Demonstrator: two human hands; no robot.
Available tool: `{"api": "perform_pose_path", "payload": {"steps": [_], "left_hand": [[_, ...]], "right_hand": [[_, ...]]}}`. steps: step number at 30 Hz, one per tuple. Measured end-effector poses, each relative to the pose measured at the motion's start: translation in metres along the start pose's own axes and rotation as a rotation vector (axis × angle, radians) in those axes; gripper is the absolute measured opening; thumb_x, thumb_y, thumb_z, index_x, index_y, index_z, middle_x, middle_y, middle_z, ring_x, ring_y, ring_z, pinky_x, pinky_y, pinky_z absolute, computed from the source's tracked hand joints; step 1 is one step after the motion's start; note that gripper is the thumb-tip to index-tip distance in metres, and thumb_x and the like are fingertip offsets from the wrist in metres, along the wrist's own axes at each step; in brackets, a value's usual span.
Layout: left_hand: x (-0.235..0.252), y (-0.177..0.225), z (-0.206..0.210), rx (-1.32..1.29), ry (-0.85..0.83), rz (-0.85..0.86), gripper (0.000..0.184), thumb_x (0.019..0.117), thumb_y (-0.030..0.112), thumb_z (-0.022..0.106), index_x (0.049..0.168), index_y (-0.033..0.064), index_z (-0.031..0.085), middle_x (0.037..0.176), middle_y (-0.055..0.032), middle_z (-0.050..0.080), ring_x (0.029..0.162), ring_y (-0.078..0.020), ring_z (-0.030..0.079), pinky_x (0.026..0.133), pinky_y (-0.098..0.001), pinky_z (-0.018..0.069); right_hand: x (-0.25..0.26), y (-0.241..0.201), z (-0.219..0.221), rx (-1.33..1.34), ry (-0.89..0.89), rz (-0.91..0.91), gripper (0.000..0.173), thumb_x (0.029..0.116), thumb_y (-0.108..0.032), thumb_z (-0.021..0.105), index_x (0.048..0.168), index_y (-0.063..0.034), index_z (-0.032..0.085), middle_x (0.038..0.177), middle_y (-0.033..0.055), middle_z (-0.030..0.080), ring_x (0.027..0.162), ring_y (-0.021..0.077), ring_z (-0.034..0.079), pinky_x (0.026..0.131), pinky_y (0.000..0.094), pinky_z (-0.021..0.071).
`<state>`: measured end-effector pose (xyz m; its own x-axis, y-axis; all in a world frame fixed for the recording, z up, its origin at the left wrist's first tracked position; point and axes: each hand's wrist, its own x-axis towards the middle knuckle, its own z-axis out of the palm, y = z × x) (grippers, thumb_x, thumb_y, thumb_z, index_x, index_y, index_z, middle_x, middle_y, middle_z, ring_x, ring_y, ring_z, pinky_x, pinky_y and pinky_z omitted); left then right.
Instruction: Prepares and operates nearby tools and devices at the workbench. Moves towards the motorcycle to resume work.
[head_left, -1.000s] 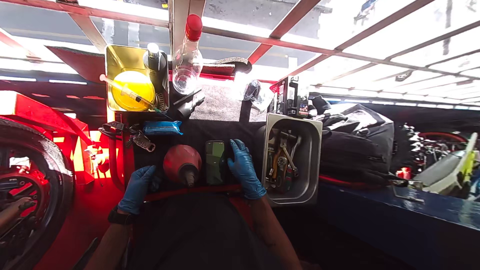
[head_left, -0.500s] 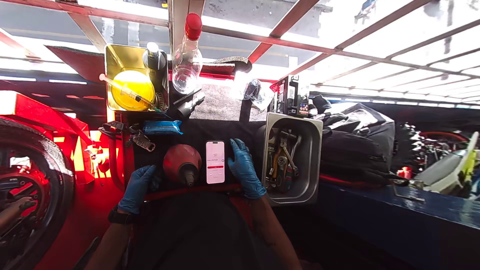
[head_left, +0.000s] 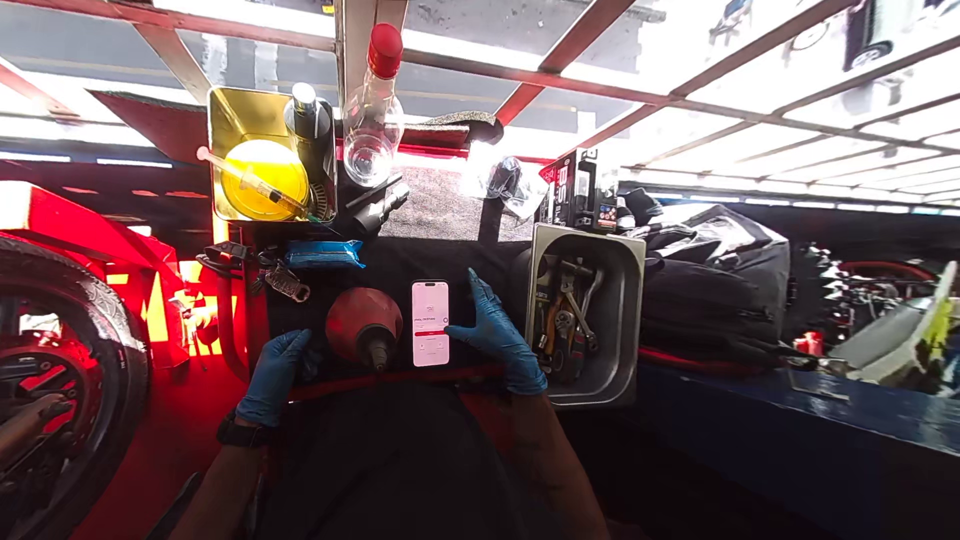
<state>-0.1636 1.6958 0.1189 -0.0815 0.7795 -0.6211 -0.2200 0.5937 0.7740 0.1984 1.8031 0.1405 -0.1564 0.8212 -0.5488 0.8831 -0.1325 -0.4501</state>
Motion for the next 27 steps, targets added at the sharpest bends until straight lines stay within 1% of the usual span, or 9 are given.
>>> {"api": "perform_pose_path", "payload": {"steps": [3, 5, 9, 13, 18, 21, 23, 25, 27], "left_hand": [[0.000, 0.000, -0.001, -0.001, 0.006, -0.009, 0.037, 0.1097, 0.013, 0.039, 0.085, 0.0061, 0.066, 0.063, 0.0016, 0.068, 0.048, -0.0057, 0.061, 0.048, -0.0206, 0.0535], [0.000, -0.001, -0.001, -0.001, 0.012, -0.018, 0.037, 0.1097, 0.013, 0.040, 0.085, 0.0060, 0.066, 0.063, 0.0013, 0.067, 0.048, -0.0059, 0.061, 0.047, -0.0205, 0.0533], [0.000, -0.001, -0.001, -0.011, 0.006, -0.012, 0.036, 0.1090, 0.012, 0.040, 0.086, 0.0059, 0.066, 0.064, 0.0013, 0.068, 0.049, -0.0061, 0.061, 0.048, -0.0207, 0.0536], [-0.001, 0.000, 0.000, -0.019, 0.004, -0.002, 0.036, 0.1085, 0.011, 0.040, 0.084, 0.0074, 0.066, 0.062, 0.0019, 0.068, 0.048, -0.0053, 0.060, 0.047, -0.0204, 0.0531], [-0.001, 0.000, 0.000, -0.002, 0.008, -0.009, 0.036, 0.1087, 0.012, 0.040, 0.084, 0.0075, 0.066, 0.062, 0.0025, 0.068, 0.048, -0.0051, 0.061, 0.047, -0.0201, 0.0534], [0.000, 0.001, 0.000, 0.014, 0.010, -0.026, 0.036, 0.1094, 0.012, 0.039, 0.085, 0.0060, 0.065, 0.063, 0.0019, 0.067, 0.048, -0.0061, 0.060, 0.047, -0.0211, 0.0531], [0.000, 0.002, 0.001, 0.014, 0.011, -0.030, 0.036, 0.1095, 0.013, 0.040, 0.086, 0.0055, 0.066, 0.063, 0.0014, 0.067, 0.048, -0.0063, 0.060, 0.047, -0.0212, 0.0530], [-0.001, 0.002, 0.000, 0.011, 0.008, -0.027, 0.036, 0.1092, 0.013, 0.040, 0.086, 0.0057, 0.066, 0.062, 0.0013, 0.067, 0.048, -0.0061, 0.060, 0.047, -0.0208, 0.0530], [0.000, 0.001, 0.000, 0.008, 0.007, -0.024, 0.036, 0.1095, 0.013, 0.040, 0.086, 0.0053, 0.066, 0.062, 0.0010, 0.067, 0.048, -0.0063, 0.061, 0.047, -0.0210, 0.0531]], "right_hand": [[0.000, -0.013, 0.007, -0.137, 0.013, 0.048, 0.131, 0.0682, -0.053, 0.088, 0.166, -0.0111, 0.012, 0.168, 0.0172, 0.025, 0.141, 0.0416, 0.042, 0.110, 0.0574, 0.0409], [0.001, -0.017, 0.012, -0.184, 0.035, 0.065, 0.131, 0.0675, -0.053, 0.088, 0.167, -0.0122, 0.012, 0.167, 0.0179, 0.026, 0.140, 0.0419, 0.043, 0.107, 0.0566, 0.0421], [0.001, -0.011, 0.006, -0.123, 0.000, 0.051, 0.130, 0.0700, -0.050, 0.088, 0.167, -0.0117, 0.010, 0.168, 0.0172, 0.024, 0.142, 0.0410, 0.042, 0.110, 0.0569, 0.0408], [0.001, -0.001, -0.001, -0.023, -0.015, 0.022, 0.127, 0.0717, -0.046, 0.088, 0.166, -0.0117, 0.011, 0.167, 0.0163, 0.027, 0.138, 0.0358, 0.047, 0.111, 0.0507, 0.0429], [0.001, -0.005, 0.002, -0.077, -0.016, 0.018, 0.132, 0.0677, -0.050, 0.090, 0.167, -0.0125, 0.011, 0.168, 0.0159, 0.025, 0.140, 0.0385, 0.044, 0.110, 0.0529, 0.0424], [0.001, -0.010, 0.008, -0.156, 0.011, 0.029, 0.132, 0.0666, -0.054, 0.089, 0.166, -0.0117, 0.013, 0.168, 0.0172, 0.026, 0.139, 0.0417, 0.044, 0.107, 0.0565, 0.0433], [0.000, -0.011, 0.011, -0.189, 0.023, 0.035, 0.132, 0.0666, -0.054, 0.088, 0.166, -0.0117, 0.014, 0.167, 0.0177, 0.026, 0.139, 0.0422, 0.044, 0.106, 0.0566, 0.0436], [0.001, -0.011, 0.009, -0.169, 0.013, 0.039, 0.130, 0.0687, -0.052, 0.088, 0.166, -0.0119, 0.013, 0.168, 0.0174, 0.025, 0.139, 0.0420, 0.043, 0.107, 0.0562, 0.0429], [0.001, -0.007, 0.005, -0.104, 0.006, 0.031, 0.121, 0.0752, -0.047, 0.085, 0.166, -0.0113, 0.015, 0.168, 0.0175, 0.026, 0.141, 0.0410, 0.043, 0.110, 0.0553, 0.0415]]}}
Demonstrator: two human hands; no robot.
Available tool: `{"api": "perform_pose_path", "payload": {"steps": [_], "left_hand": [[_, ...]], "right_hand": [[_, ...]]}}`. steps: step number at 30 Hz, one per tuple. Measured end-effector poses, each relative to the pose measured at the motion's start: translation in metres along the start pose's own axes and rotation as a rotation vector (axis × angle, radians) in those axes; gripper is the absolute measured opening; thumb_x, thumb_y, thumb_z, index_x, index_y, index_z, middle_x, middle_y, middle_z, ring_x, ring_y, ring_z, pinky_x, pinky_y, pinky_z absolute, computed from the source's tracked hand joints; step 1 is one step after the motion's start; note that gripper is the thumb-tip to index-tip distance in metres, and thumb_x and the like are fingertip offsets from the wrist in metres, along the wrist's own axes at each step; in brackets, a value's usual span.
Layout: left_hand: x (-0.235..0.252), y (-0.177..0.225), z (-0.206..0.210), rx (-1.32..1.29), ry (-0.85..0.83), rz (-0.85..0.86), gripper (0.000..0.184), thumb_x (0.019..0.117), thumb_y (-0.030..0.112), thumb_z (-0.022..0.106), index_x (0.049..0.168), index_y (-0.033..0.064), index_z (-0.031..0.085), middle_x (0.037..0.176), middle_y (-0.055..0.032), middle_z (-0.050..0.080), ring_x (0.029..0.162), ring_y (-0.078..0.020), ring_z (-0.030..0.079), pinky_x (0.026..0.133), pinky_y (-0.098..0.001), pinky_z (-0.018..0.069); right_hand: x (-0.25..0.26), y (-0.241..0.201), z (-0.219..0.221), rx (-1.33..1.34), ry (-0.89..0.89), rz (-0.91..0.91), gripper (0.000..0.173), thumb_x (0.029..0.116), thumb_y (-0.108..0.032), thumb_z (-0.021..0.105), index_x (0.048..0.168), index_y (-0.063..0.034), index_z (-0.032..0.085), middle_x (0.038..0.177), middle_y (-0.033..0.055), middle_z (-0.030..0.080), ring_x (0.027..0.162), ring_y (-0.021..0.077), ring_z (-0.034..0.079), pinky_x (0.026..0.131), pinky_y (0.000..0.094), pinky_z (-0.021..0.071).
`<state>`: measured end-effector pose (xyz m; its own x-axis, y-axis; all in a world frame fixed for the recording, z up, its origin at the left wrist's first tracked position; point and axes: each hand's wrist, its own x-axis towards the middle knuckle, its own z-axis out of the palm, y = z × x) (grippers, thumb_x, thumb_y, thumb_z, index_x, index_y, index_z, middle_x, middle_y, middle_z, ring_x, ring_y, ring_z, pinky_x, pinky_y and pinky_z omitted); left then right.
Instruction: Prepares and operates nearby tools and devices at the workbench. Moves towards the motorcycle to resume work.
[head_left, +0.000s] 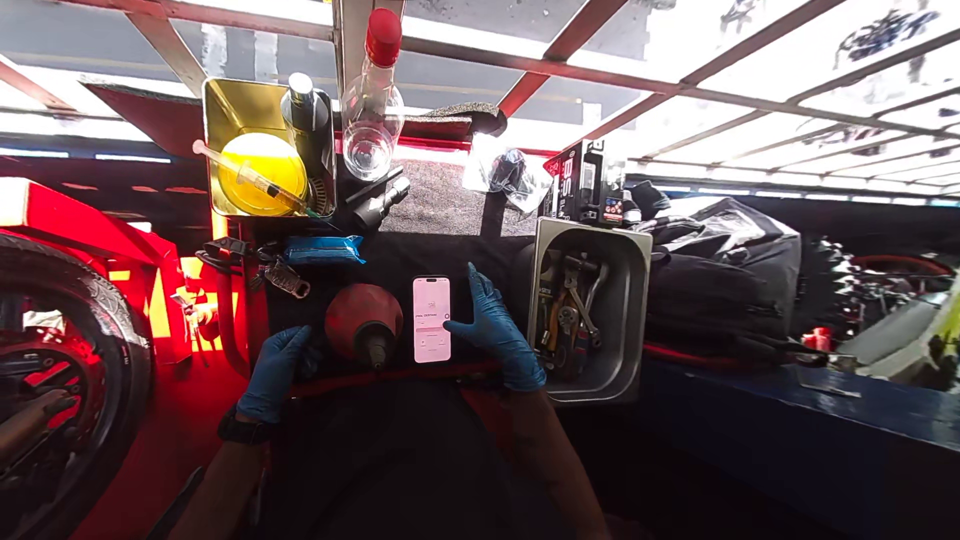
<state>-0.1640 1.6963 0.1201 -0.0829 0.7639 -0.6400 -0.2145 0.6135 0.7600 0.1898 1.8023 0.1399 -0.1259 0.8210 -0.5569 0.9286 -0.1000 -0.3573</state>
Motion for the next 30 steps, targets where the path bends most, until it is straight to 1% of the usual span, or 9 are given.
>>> {"api": "perform_pose_path", "payload": {"steps": [3, 9, 16, 19, 21, 23, 25, 28, 30], "left_hand": [[0.000, 0.001, 0.001, 0.006, 0.008, 0.002, 0.036, 0.1091, 0.013, 0.040, 0.086, 0.0065, 0.066, 0.062, 0.0019, 0.067, 0.048, -0.0059, 0.060, 0.047, -0.0207, 0.0529], [0.004, -0.008, -0.003, 0.003, -0.008, 0.014, 0.038, 0.1100, 0.015, 0.039, 0.085, 0.0063, 0.067, 0.063, 0.0006, 0.067, 0.049, -0.0067, 0.060, 0.047, -0.0217, 0.0525], [0.006, -0.014, -0.008, 0.014, 0.022, 0.053, 0.022, 0.0987, 0.013, 0.046, 0.088, 0.0107, 0.065, 0.065, 0.0010, 0.068, 0.053, -0.0091, 0.062, 0.051, -0.0261, 0.0551], [-0.001, 0.004, 0.009, 0.020, 0.060, -0.018, 0.020, 0.1006, 0.006, 0.044, 0.093, 0.0059, 0.063, 0.064, -0.0013, 0.065, 0.052, -0.0099, 0.060, 0.050, -0.0257, 0.0530], [-0.006, 0.011, 0.016, 0.016, 0.098, -0.049, 0.025, 0.1073, 0.004, 0.035, 0.096, 0.0049, 0.057, 0.065, -0.0022, 0.064, 0.053, -0.0111, 0.061, 0.053, -0.0251, 0.0546], [-0.003, 0.004, 0.008, -0.003, 0.091, -0.033, 0.029, 0.1069, 0.003, 0.031, 0.095, 0.0053, 0.058, 0.065, -0.0024, 0.066, 0.054, -0.0117, 0.063, 0.055, -0.0254, 0.0562], [-0.002, 0.000, 0.008, -0.003, 0.089, -0.012, 0.029, 0.1065, 0.002, 0.031, 0.096, 0.0045, 0.058, 0.066, -0.0019, 0.066, 0.054, -0.0104, 0.063, 0.056, -0.0243, 0.0558], [-0.007, 0.019, 0.034, 0.070, 0.239, -0.107, 0.033, 0.1071, 0.002, 0.032, 0.087, 0.0090, 0.056, 0.059, -0.0008, 0.062, 0.047, -0.0097, 0.058, 0.049, -0.0232, 0.0527], [-0.002, 0.009, 0.019, 0.017, 0.108, -0.052, 0.027, 0.1036, 0.006, 0.040, 0.091, 0.0065, 0.064, 0.064, -0.0024, 0.064, 0.051, -0.0099, 0.058, 0.050, -0.0248, 0.0519]], "right_hand": [[0.002, 0.007, -0.008, 0.098, -0.012, -0.034, 0.098, 0.0895, -0.034, 0.074, 0.166, -0.0100, 0.017, 0.166, 0.0187, 0.030, 0.140, 0.0360, 0.047, 0.114, 0.0493, 0.0405], [0.003, 0.015, -0.010, 0.228, 0.028, -0.047, 0.073, 0.0988, -0.018, 0.060, 0.163, -0.0106, 0.027, 0.158, 0.0208, 0.042, 0.134, 0.0326, 0.055, 0.112, 0.0469, 0.0456], [0.002, 0.019, -0.001, 0.219, 0.127, -0.105, 0.067, 0.0987, -0.011, 0.057, 0.161, -0.0097, 0.034, 0.155, 0.0193, 0.047, 0.133, 0.0338, 0.056, 0.110, 0.0520, 0.0462], [0.000, 0.019, 0.000, 0.244, 0.148, -0.123, 0.065, 0.0976, -0.007, 0.057, 0.160, -0.0083, 0.036, 0.154, 0.0191, 0.048, 0.131, 0.0344, 0.057, 0.108, 0.0525, 0.0479], [0.000, 0.018, -0.001, 0.246, 0.146, -0.127, 0.064, 0.0979, -0.006, 0.056, 0.159, -0.0072, 0.036, 0.154, 0.0198, 0.048, 0.131, 0.0357, 0.058, 0.107, 0.0538, 0.0478], [0.000, 0.020, 0.002, 0.251, 0.168, -0.129, 0.064, 0.0970, -0.006, 0.054, 0.159, -0.0084, 0.038, 0.156, 0.0181, 0.048, 0.136, 0.0344, 0.054, 0.110, 0.0539, 0.0453], [0.000, 0.021, 0.002, 0.251, 0.180, -0.134, 0.063, 0.0973, -0.006, 0.053, 0.159, -0.0092, 0.039, 0.156, 0.0168, 0.048, 0.138, 0.0332, 0.053, 0.110, 0.0536, 0.0449], [-0.001, 0.020, 0.000, 0.257, 0.164, -0.128, 0.062, 0.0982, -0.006, 0.051, 0.159, -0.0084, 0.039, 0.156, 0.0161, 0.048, 0.138, 0.0323, 0.053, 0.111, 0.0526, 0.0444], [0.001, 0.021, 0.003, 0.265, 0.169, -0.123, 0.062, 0.0974, -0.006, 0.051, 0.158, -0.0088, 0.040, 0.156, 0.0155, 0.048, 0.139, 0.0317, 0.052, 0.112, 0.0523, 0.0437]]}}
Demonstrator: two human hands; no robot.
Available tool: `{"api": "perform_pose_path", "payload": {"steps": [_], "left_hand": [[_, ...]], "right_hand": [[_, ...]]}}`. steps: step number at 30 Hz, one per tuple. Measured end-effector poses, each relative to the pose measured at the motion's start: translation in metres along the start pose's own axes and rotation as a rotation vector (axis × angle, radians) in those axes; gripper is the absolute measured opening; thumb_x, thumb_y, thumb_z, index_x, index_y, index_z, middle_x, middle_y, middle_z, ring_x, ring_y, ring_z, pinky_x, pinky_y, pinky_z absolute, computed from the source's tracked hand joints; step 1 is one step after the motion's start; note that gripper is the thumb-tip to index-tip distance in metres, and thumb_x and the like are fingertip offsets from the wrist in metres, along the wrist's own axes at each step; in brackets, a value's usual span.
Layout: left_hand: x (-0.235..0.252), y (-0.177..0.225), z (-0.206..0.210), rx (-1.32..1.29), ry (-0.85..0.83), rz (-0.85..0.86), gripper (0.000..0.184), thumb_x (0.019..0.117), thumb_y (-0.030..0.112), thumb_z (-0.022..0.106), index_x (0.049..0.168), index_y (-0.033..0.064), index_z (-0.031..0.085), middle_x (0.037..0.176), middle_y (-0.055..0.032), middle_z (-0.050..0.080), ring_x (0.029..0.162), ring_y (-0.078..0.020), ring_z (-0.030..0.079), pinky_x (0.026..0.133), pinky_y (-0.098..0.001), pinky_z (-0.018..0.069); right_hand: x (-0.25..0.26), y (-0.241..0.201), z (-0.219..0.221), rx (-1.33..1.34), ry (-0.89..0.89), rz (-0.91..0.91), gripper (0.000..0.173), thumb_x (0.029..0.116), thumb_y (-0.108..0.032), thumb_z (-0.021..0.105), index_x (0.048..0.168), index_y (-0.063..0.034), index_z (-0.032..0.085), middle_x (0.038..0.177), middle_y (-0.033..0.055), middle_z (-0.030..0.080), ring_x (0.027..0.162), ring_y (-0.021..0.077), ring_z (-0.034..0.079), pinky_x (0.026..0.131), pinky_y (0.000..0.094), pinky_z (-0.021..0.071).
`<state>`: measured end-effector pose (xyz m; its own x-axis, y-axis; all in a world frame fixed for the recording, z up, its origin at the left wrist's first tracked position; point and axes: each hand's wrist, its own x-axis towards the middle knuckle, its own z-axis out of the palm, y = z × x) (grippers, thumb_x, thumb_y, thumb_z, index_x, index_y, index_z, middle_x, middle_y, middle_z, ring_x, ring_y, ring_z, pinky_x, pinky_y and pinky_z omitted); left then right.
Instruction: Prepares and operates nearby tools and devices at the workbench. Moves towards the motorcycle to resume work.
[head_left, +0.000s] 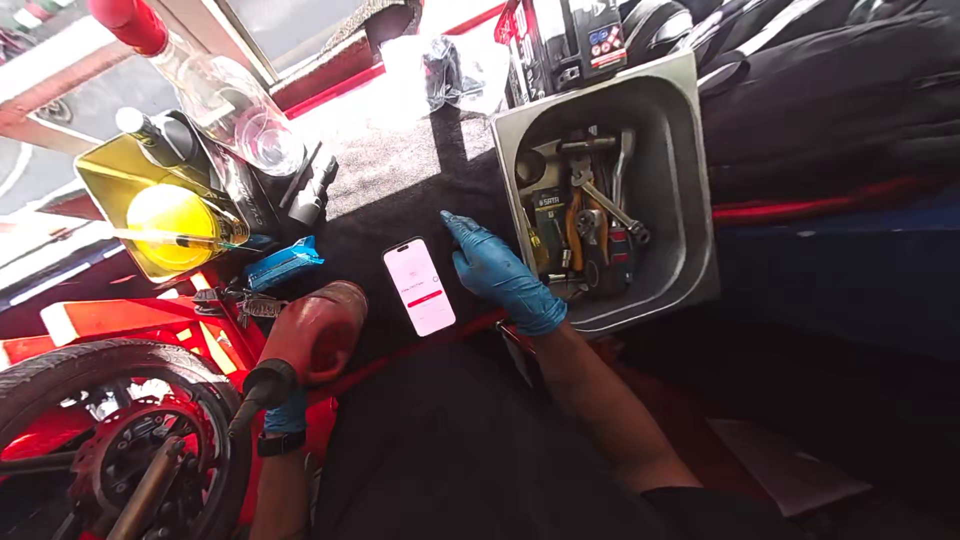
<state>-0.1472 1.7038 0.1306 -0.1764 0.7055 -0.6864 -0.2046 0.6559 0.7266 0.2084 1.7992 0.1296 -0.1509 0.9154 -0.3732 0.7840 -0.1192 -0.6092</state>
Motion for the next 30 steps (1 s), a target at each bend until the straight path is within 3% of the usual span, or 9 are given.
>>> {"api": "perform_pose_path", "payload": {"steps": [3, 9, 13, 16, 21, 24, 25, 28, 30], "left_hand": [[0.016, 0.009, -0.002, 0.113, -0.116, -0.090, 0.016, 0.0965, 0.015, 0.054, 0.105, 0.0078, 0.066, 0.074, -0.0033, 0.064, 0.057, -0.0112, 0.059, 0.053, -0.0280, 0.0522], [0.020, 0.013, 0.005, 0.338, -0.067, -0.122, 0.034, 0.0934, 0.038, 0.068, 0.119, 0.0147, 0.065, 0.086, -0.0033, 0.064, 0.064, -0.0125, 0.058, 0.058, -0.0326, 0.0518], [0.013, 0.022, 0.014, 0.460, -0.067, -0.107, 0.030, 0.0982, 0.028, 0.062, 0.121, 0.0084, 0.065, 0.090, -0.0048, 0.065, 0.066, -0.0121, 0.059, 0.061, -0.0321, 0.0541], [0.006, 0.002, -0.001, 0.294, -0.004, -0.030, 0.017, 0.0963, 0.015, 0.056, 0.107, 0.0044, 0.064, 0.077, -0.0007, 0.065, 0.058, -0.0084, 0.057, 0.057, -0.0272, 0.0523], [0.004, 0.003, 0.002, 0.384, 0.041, -0.035, 0.020, 0.0957, 0.013, 0.058, 0.111, 0.0018, 0.063, 0.080, -0.0029, 0.064, 0.062, -0.0101, 0.056, 0.061, -0.0307, 0.0525], [0.005, 0.037, 0.029, 0.644, -0.010, -0.103, 0.030, 0.1037, 0.012, 0.053, 0.129, -0.0030, 0.060, 0.109, -0.0144, 0.066, 0.088, -0.0160, 0.062, 0.086, -0.0332, 0.0539], [0.005, 0.040, 0.033, 0.670, -0.016, -0.111, 0.030, 0.1048, 0.011, 0.051, 0.129, -0.0036, 0.059, 0.111, -0.0147, 0.066, 0.091, -0.0157, 0.062, 0.088, -0.0320, 0.0530], [0.010, 0.027, 0.024, 0.608, -0.022, -0.074, 0.039, 0.0964, 0.033, 0.064, 0.127, 0.0095, 0.064, 0.096, -0.0077, 0.066, 0.069, -0.0148, 0.061, 0.065, -0.0375, 0.0550], [0.010, 0.025, 0.022, 0.600, -0.034, -0.084, 0.041, 0.0949, 0.038, 0.066, 0.126, 0.0114, 0.064, 0.093, -0.0063, 0.065, 0.066, -0.0150, 0.059, 0.061, -0.0387, 0.0540]], "right_hand": [[0.000, 0.003, 0.002, 0.001, 0.012, -0.002, 0.060, 0.0980, -0.008, 0.050, 0.157, -0.0090, 0.042, 0.157, 0.0144, 0.048, 0.141, 0.0297, 0.050, 0.113, 0.0513, 0.0429], [0.001, 0.002, 0.000, 0.017, -0.023, 0.036, 0.061, 0.0977, -0.008, 0.050, 0.158, -0.0113, 0.041, 0.159, 0.0132, 0.046, 0.141, 0.0297, 0.050, 0.113, 0.0523, 0.0428], [0.001, 0.000, -0.002, 0.029, -0.045, 0.053, 0.061, 0.0994, -0.010, 0.052, 0.159, -0.0117, 0.039, 0.160, 0.0120, 0.045, 0.141, 0.0298, 0.050, 0.113, 0.0516, 0.0436], [0.002, -0.001, -0.003, 0.022, -0.051, 0.055, 0.062, 0.0992, -0.012, 0.054, 0.159, -0.0112, 0.039, 0.159, 0.0123, 0.045, 0.142, 0.0303, 0.049, 0.113, 0.0518, 0.0426], [0.002, 0.000, -0.004, 0.018, -0.069, 0.051, 0.062, 0.0992, -0.012, 0.054, 0.159, -0.0107, 0.038, 0.160, 0.0136, 0.044, 0.142, 0.0326, 0.049, 0.113, 0.0531, 0.0420], [0.002, 0.000, -0.004, 0.019, -0.075, 0.051, 0.063, 0.0994, -0.012, 0.053, 0.160, -0.0104, 0.037, 0.160, 0.0142, 0.044, 0.138, 0.0333, 0.053, 0.111, 0.0528, 0.0439], [0.002, -0.001, -0.004, 0.019, -0.077, 0.052, 0.063, 0.0994, -0.012, 0.053, 0.160, -0.0104, 0.037, 0.159, 0.0141, 0.044, 0.137, 0.0332, 0.053, 0.111, 0.0526, 0.0441], [0.002, -0.001, -0.004, 0.011, -0.074, 0.055, 0.062, 0.0995, -0.012, 0.053, 0.160, -0.0111, 0.037, 0.159, 0.0134, 0.045, 0.137, 0.0321, 0.053, 0.111, 0.0518, 0.0439], [0.002, -0.001, -0.005, 0.009, -0.077, 0.054, 0.063, 0.0992, -0.012, 0.054, 0.160, -0.0109, 0.037, 0.160, 0.0132, 0.044, 0.137, 0.0323, 0.053, 0.112, 0.0521, 0.0438]]}}
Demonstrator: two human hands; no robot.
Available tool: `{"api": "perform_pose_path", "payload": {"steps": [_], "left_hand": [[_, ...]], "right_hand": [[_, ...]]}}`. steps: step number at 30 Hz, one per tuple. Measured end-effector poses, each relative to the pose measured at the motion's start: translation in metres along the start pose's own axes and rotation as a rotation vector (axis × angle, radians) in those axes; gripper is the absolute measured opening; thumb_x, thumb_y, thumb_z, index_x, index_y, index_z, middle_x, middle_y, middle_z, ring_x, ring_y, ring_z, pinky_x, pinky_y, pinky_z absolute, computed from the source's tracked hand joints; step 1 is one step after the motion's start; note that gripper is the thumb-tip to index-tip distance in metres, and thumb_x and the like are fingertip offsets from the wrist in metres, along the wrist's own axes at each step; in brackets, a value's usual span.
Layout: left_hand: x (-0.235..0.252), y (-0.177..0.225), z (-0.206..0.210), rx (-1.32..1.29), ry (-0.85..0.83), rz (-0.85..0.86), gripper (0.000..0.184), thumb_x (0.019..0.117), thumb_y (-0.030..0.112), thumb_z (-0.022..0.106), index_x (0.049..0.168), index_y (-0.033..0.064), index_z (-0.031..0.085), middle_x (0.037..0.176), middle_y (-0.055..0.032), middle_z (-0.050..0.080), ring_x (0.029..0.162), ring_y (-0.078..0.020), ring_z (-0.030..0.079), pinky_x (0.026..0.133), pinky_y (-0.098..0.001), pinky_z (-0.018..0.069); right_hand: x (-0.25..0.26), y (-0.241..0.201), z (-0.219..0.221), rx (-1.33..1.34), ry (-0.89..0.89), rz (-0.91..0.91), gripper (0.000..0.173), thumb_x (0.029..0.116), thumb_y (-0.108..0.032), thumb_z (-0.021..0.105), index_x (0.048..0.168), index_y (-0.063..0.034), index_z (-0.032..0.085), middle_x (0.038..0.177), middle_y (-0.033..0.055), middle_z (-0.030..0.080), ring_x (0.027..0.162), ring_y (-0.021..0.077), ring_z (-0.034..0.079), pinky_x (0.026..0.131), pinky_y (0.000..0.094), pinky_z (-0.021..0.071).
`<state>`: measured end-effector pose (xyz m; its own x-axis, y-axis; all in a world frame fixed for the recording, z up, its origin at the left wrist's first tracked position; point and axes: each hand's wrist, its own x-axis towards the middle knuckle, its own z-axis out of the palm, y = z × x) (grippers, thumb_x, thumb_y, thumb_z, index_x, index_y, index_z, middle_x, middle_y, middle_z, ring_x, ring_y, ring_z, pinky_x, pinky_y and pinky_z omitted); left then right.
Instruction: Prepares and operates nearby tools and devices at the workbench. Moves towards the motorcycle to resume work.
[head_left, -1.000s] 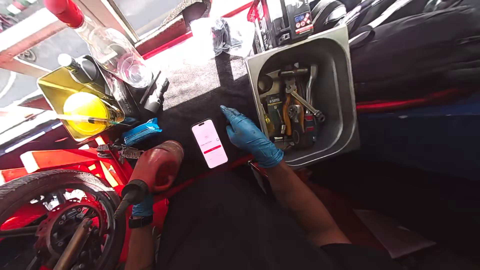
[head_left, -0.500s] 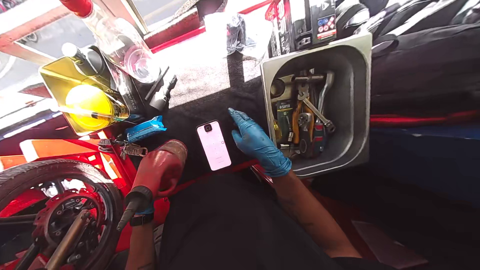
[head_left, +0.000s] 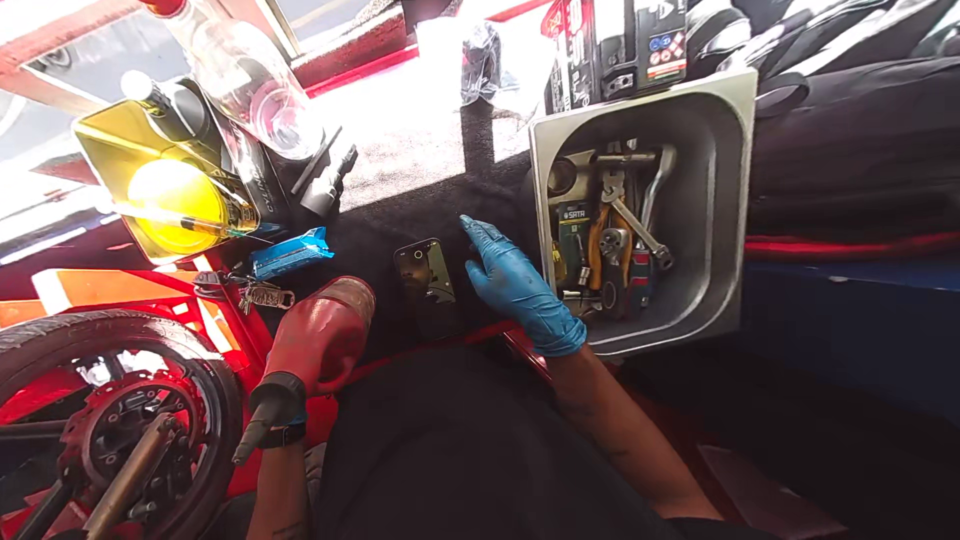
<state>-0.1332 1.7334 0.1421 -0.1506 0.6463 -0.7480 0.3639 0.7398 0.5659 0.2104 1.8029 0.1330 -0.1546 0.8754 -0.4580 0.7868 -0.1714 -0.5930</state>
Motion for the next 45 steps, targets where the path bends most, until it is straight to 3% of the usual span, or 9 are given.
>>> {"api": "perform_pose_path", "payload": {"steps": [4, 7, 20, 25, 28, 31, 35, 39, 45], "left_hand": [[-0.006, 0.012, 0.004, 0.060, 0.028, -0.017, 0.043, 0.0959, 0.036, 0.065, 0.129, 0.0097, 0.062, 0.099, -0.0082, 0.065, 0.072, -0.0157, 0.061, 0.066, -0.0389, 0.0541], [-0.016, 0.028, 0.007, 0.124, 0.026, -0.011, 0.043, 0.1029, 0.028, 0.052, 0.135, 0.0000, 0.058, 0.116, -0.0134, 0.066, 0.096, -0.0170, 0.063, 0.089, -0.0363, 0.0532], [-0.025, 0.058, 0.011, 0.114, 0.020, -0.079, 0.030, 0.1065, 0.010, 0.048, 0.131, -0.0042, 0.058, 0.117, -0.0141, 0.065, 0.098, -0.0148, 0.061, 0.095, -0.0301, 0.0497], [-0.049, 0.053, 0.031, -0.423, 0.299, -0.025, 0.026, 0.0949, -0.018, 0.034, 0.088, 0.0022, 0.048, 0.060, 0.0017, 0.054, 0.047, -0.0049, 0.049, 0.050, -0.0176, 0.0501], [-0.040, 0.063, 0.019, -0.164, 0.160, -0.075, 0.016, 0.0976, -0.010, 0.049, 0.110, -0.0084, 0.058, 0.084, -0.0084, 0.060, 0.069, -0.0098, 0.054, 0.073, -0.0226, 0.0516], [-0.036, 0.078, 0.018, -0.013, 0.097, -0.124, 0.022, 0.1029, -0.004, 0.046, 0.122, -0.0087, 0.056, 0.098, -0.0118, 0.059, 0.081, -0.0109, 0.054, 0.085, -0.0227, 0.0486], [-0.030, 0.064, 0.015, -0.031, 0.085, -0.093, 0.021, 0.1024, 0.002, 0.050, 0.121, -0.0063, 0.057, 0.094, -0.0095, 0.059, 0.076, -0.0108, 0.054, 0.080, -0.0239, 0.0505], [-0.011, 0.032, 0.008, 0.019, 0.011, -0.034, 0.042, 0.0935, 0.037, 0.069, 0.124, 0.0086, 0.064, 0.093, -0.0057, 0.065, 0.068, -0.0128, 0.059, 0.065, -0.0359, 0.0535], [-0.012, 0.036, 0.008, 0.010, 0.016, -0.023, 0.039, 0.0950, 0.034, 0.068, 0.123, 0.0084, 0.064, 0.094, -0.0056, 0.066, 0.068, -0.0126, 0.060, 0.065, -0.0350, 0.0542]], "right_hand": [[0.000, -0.002, 0.000, -0.004, -0.002, 0.011, 0.064, 0.0990, -0.012, 0.054, 0.160, -0.0118, 0.037, 0.160, 0.0133, 0.044, 0.137, 0.0327, 0.054, 0.111, 0.0529, 0.0443], [0.000, -0.002, -0.001, 0.003, -0.008, 0.020, 0.063, 0.0993, -0.011, 0.054, 0.160, -0.0115, 0.037, 0.159, 0.0139, 0.044, 0.136, 0.0328, 0.054, 0.110, 0.0538, 0.0444], [0.000, -0.002, -0.001, 0.007, -0.009, 0.013, 0.064, 0.0989, -0.012, 0.055, 0.160, -0.0117, 0.037, 0.159, 0.0146, 0.044, 0.138, 0.0333, 0.052, 0.110, 0.0559, 0.0435], [0.002, -0.002, -0.001, 0.000, -0.009, 0.016, 0.063, 0.0991, -0.012, 0.055, 0.160, -0.0110, 0.037, 0.159, 0.0146, 0.044, 0.138, 0.0329, 0.052, 0.110, 0.0557, 0.0431], [0.002, -0.002, -0.001, -0.001, -0.016, 0.024, 0.064, 0.0989, -0.013, 0.055, 0.160, -0.0119, 0.037, 0.159, 0.0137, 0.044, 0.138, 0.0324, 0.052, 0.110, 0.0558, 0.0438], [0.002, -0.001, -0.001, -0.006, -0.022, 0.020, 0.063, 0.0995, -0.013, 0.054, 0.160, -0.0116, 0.037, 0.160, 0.0139, 0.044, 0.139, 0.0316, 0.051, 0.112, 0.0535, 0.0434], [0.002, -0.001, 0.000, 0.002, -0.015, 0.017, 0.064, 0.0986, -0.012, 0.055, 0.160, -0.0117, 0.037, 0.159, 0.0142, 0.044, 0.137, 0.0329, 0.053, 0.109, 0.0559, 0.0443], [0.002, 0.000, 0.000, -0.006, -0.005, 0.005, 0.064, 0.0986, -0.013, 0.055, 0.160, -0.0123, 0.038, 0.159, 0.0130, 0.044, 0.137, 0.0315, 0.053, 0.109, 0.0552, 0.0445], [0.002, -0.001, 0.000, -0.003, -0.013, 0.020, 0.063, 0.0991, -0.013, 0.055, 0.160, -0.0136, 0.037, 0.160, 0.0119, 0.043, 0.137, 0.0322, 0.053, 0.108, 0.0565, 0.0447]]}}
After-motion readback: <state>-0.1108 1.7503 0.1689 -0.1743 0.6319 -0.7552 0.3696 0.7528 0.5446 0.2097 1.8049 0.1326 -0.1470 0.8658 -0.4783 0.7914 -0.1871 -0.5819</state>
